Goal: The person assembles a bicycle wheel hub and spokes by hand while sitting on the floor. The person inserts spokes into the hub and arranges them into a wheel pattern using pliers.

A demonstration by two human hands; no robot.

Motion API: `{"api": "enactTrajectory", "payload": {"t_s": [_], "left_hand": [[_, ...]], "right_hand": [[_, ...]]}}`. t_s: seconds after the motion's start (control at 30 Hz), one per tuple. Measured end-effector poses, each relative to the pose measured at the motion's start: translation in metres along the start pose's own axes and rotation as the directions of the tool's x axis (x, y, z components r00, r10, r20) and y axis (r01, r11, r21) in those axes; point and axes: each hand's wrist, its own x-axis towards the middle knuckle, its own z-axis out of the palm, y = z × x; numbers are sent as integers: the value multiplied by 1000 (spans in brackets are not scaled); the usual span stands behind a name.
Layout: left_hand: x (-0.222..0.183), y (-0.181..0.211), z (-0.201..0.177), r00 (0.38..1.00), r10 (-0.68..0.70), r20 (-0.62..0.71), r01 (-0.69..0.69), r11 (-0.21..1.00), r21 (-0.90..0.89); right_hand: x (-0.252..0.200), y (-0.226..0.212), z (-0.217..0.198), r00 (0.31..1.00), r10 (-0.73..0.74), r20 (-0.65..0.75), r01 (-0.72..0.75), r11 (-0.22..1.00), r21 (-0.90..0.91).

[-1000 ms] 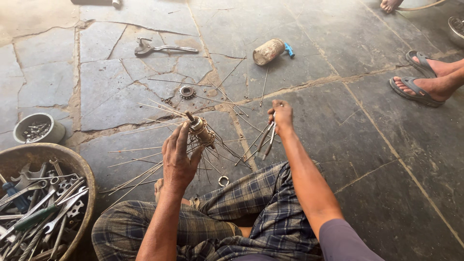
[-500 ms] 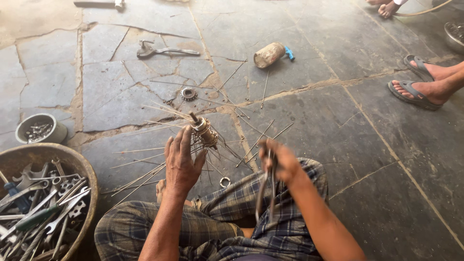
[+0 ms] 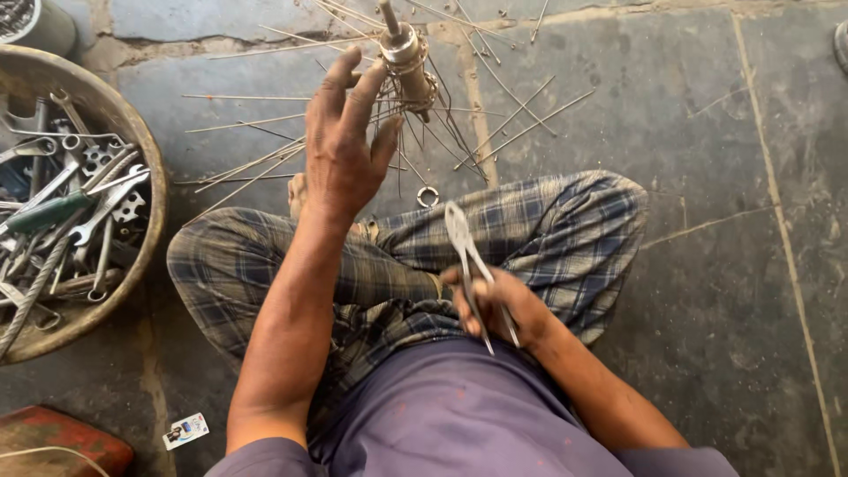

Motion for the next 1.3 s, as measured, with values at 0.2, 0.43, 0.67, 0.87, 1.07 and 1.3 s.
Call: {"api": "enactTrajectory", "payload": {"t_s": [0.2,0.43,0.67,0.87,1.07,1.3], "left_hand": [[-1,10,-10,994,99,-50,-99,995,0],[-7,10,19,979,192,-62,-193,981,-9],[-39,25,87,828,-342,445,365,930,37],[-33,9,130,605,-517,605,796,396,-458],[-38,15,108,657,-615,436,717,332,-613],[-26,2,80,703,-578,415,581,130,-804]], "right_hand": [[31,-23,-1,955,-122,-270,124,992,-8],[35,-28,-18,952,-227,-206,239,970,35],[23,-40,-30,750,-502,-431,583,809,72],[27,-38,-50,719,-458,-522,558,829,41],[32,-33,-68,763,-401,-507,467,884,3],[34,-28,-60,797,-358,-487,419,908,18]]}}
